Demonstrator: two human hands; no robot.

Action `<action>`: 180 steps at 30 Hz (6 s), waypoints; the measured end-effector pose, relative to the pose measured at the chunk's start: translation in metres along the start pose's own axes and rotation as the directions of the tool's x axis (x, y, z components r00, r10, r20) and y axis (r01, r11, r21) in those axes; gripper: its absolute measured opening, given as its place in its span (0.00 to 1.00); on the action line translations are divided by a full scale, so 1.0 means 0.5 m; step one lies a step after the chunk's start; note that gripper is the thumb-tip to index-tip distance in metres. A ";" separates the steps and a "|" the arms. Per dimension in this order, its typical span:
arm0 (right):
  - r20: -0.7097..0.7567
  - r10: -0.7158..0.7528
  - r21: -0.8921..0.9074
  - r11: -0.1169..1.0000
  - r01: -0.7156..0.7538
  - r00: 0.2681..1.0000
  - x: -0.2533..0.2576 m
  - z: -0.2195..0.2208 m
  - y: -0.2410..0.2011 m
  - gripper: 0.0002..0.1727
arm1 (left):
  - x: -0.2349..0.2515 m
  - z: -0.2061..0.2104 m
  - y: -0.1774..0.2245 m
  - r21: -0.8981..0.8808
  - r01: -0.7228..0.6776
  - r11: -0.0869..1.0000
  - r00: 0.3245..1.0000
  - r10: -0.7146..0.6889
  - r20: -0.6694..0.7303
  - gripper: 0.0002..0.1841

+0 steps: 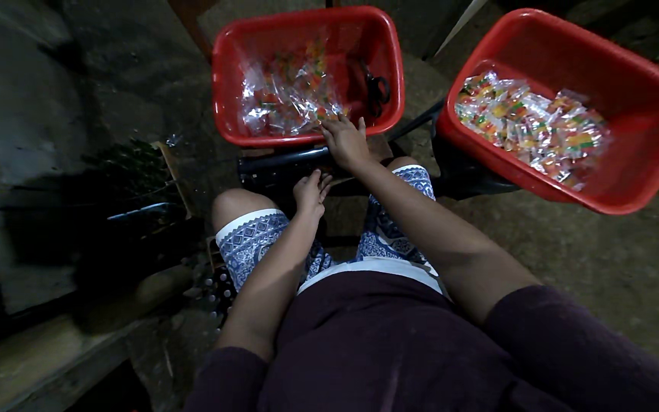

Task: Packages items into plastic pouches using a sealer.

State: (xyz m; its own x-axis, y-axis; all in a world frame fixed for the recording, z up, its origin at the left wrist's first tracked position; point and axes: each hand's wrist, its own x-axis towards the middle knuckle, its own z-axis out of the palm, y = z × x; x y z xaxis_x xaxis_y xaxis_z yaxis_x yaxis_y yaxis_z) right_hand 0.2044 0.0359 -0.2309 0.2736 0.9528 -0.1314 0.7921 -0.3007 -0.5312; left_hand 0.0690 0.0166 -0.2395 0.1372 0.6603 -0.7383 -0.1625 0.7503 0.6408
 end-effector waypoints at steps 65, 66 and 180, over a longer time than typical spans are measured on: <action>-0.504 0.344 0.429 0.896 -0.115 0.792 -0.362 -0.287 0.275 0.19 | -0.177 0.034 0.107 0.253 -0.808 0.532 0.548 0.522 0.653 0.22; -0.571 0.383 0.398 0.903 -0.164 0.726 -0.362 -0.315 0.322 0.22 | -0.156 0.023 0.127 0.222 -0.824 0.521 0.536 0.593 0.601 0.19; -0.440 -0.190 0.568 0.698 0.436 0.878 -0.280 -0.360 -0.143 0.24 | -0.270 0.086 0.211 -0.062 -0.752 0.656 0.503 0.632 0.590 0.06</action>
State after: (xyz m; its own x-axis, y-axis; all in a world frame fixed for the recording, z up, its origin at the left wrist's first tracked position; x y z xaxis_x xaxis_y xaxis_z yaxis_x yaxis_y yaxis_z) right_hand 0.2078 -0.0837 -0.0239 0.3292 0.8754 0.3539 0.3621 0.2291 -0.9036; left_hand 0.0755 0.0081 -0.0631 0.5429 0.8249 0.1576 -0.2701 -0.0062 0.9628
